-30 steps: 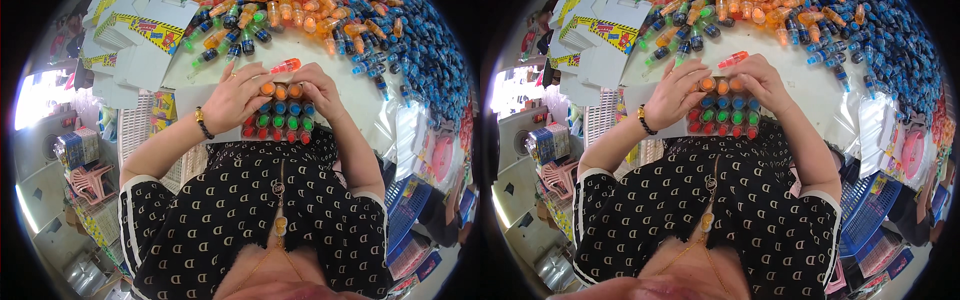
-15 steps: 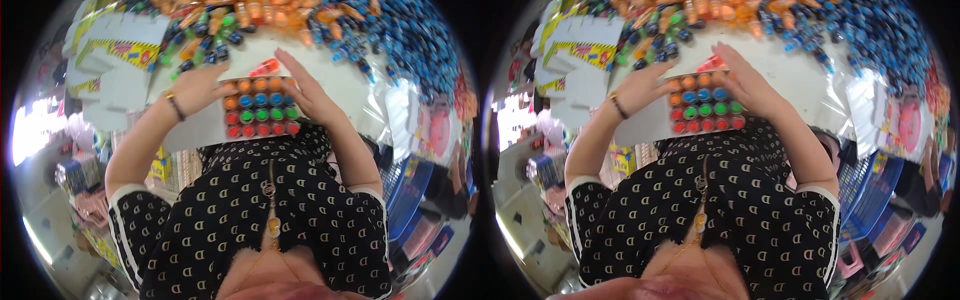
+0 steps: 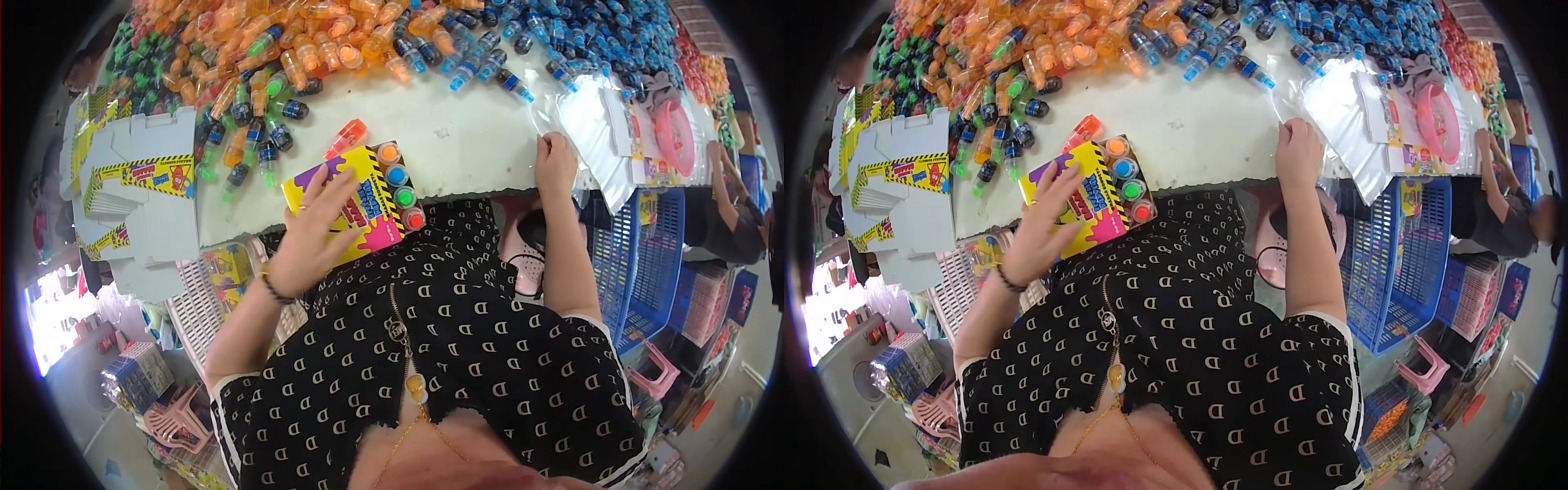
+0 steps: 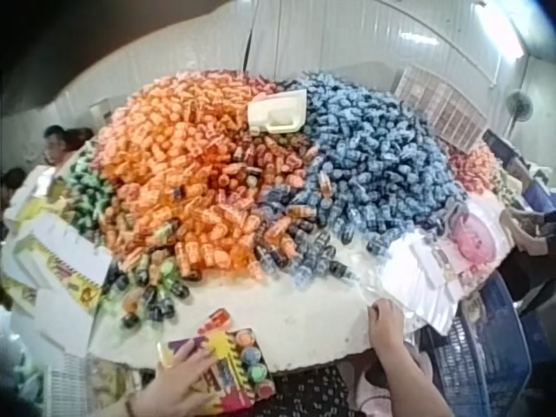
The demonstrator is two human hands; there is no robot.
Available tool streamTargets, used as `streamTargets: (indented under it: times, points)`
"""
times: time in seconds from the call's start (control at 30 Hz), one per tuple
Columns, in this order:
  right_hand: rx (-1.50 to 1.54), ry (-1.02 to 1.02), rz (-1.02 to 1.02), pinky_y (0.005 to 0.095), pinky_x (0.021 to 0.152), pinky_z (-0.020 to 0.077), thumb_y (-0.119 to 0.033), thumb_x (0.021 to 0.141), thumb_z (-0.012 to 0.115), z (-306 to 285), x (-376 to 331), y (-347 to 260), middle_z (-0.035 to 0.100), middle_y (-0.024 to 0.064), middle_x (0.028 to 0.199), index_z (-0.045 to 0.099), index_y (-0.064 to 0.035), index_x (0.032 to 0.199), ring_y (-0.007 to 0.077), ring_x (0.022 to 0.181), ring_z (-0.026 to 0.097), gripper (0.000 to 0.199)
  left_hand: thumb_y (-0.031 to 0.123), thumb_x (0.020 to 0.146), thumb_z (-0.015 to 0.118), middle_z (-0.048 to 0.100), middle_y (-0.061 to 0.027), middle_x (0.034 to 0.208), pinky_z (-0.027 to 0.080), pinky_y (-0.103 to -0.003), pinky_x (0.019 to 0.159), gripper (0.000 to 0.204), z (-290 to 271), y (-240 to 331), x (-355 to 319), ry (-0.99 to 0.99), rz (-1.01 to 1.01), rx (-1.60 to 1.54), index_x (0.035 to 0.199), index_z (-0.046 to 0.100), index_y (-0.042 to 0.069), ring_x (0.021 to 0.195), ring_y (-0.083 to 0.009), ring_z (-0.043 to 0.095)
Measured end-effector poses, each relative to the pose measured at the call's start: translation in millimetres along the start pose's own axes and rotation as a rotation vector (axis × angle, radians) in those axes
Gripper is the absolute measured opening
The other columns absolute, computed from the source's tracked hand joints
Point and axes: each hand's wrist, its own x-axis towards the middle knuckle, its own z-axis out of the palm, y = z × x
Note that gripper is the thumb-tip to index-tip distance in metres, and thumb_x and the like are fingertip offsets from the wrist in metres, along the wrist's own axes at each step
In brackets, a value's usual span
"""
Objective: Packaging small colorful candy containers into boxes and then into plastic bags.
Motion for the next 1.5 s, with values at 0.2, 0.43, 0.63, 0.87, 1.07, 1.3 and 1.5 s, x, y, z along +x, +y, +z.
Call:
streamTargets:
  times: [0.2, 0.43, 0.63, 0.87, 1.07, 1.3, 1.5]
  points:
    - [0.923, -0.003, 0.547, 0.0270, 0.063, 0.0443, -0.023, 0.092, 0.063, -18.0, 29.7, -9.0, 0.062, 0.0017, 0.081, 0.062, -0.0025, 0.096, 0.0128, 0.071, 0.057, 0.021, 0.025, 0.086, 0.065, 0.044, -0.0026, 0.145, 0.014, -0.068, 0.105, 0.052, 18.5, -4.9, 27.8, 0.137, 0.124, 0.491, 0.134, 0.049, 0.014, 0.139, -0.0261, 0.032]
    - [1.524, -0.210, 0.094, 0.0211, 0.062, 0.0448, -0.017, 0.095, 0.059, -57.3, 37.4, -184.4, 0.060, -0.0010, 0.081, 0.062, -0.0045, 0.098, 0.0065, 0.067, 0.053, 0.014, 0.021, 0.083, 0.070, 0.058, -0.0118, 0.125, 0.041, -0.043, 0.097, 0.042, 19.9, 0.0, 54.4, 0.176, 0.461, -0.206, 0.119, 0.056, 0.007, 0.119, -0.0286, 0.054]
    - [1.391, -0.459, -0.209, 0.0239, 0.071, 0.0487, -0.015, 0.097, 0.056, -37.2, 35.6, -278.9, 0.062, 0.0026, 0.089, 0.062, -0.0020, 0.105, 0.0098, 0.078, 0.060, 0.017, 0.021, 0.090, 0.064, 0.064, -0.0138, 0.106, 0.051, -0.031, 0.078, 0.031, 23.1, 5.2, 45.2, 0.368, 0.114, -0.550, 0.113, 0.057, 0.002, 0.094, -0.0271, 0.065]
    - [0.763, -0.339, -0.785, 0.0317, 0.079, 0.0506, -0.008, 0.087, 0.063, -64.8, 8.8, -287.4, 0.063, 0.0097, 0.106, 0.062, -0.0023, 0.111, 0.0252, 0.095, 0.063, 0.024, 0.023, 0.098, 0.053, 0.066, -0.0072, 0.097, 0.054, -0.030, 0.076, 0.028, 0.6, -18.7, 10.3, 0.582, -0.185, -1.358, 0.111, 0.057, -0.002, 0.089, -0.0210, 0.067]
    - [0.559, -0.250, -0.950, 0.0386, 0.087, 0.0493, -0.006, 0.077, 0.067, -59.2, -12.4, -281.4, 0.060, 0.0130, 0.114, 0.061, -0.0023, 0.112, 0.0329, 0.104, 0.059, 0.035, 0.024, 0.098, 0.052, 0.066, -0.0119, 0.095, 0.055, -0.029, 0.066, 0.026, -5.9, -10.3, -7.7, 0.639, -0.339, -1.708, 0.101, 0.058, 0.000, 0.077, -0.0221, 0.068]
    - [0.504, -0.298, -1.044, 0.0363, 0.083, 0.0510, -0.005, 0.077, 0.066, -57.8, -20.3, -282.1, 0.060, 0.0113, 0.112, 0.061, -0.0019, 0.110, 0.0297, 0.099, 0.061, 0.034, 0.030, 0.099, 0.051, 0.066, -0.0114, 0.094, 0.054, -0.026, 0.066, 0.031, 8.0, -5.3, -21.2, 0.552, -0.367, -1.201, 0.100, 0.058, 0.000, 0.078, -0.0209, 0.069]
    - [0.558, -0.325, -1.030, 0.0349, 0.076, 0.0522, -0.007, 0.078, 0.066, -59.4, -19.3, -276.9, 0.063, 0.0072, 0.100, 0.064, -0.0043, 0.101, 0.0266, 0.092, 0.063, 0.023, 0.023, 0.097, 0.055, 0.066, -0.0094, 0.090, 0.053, -0.023, 0.065, 0.023, 2.0, -0.9, -33.7, 0.495, -0.426, -1.522, 0.101, 0.059, 0.000, 0.076, -0.0166, 0.069]
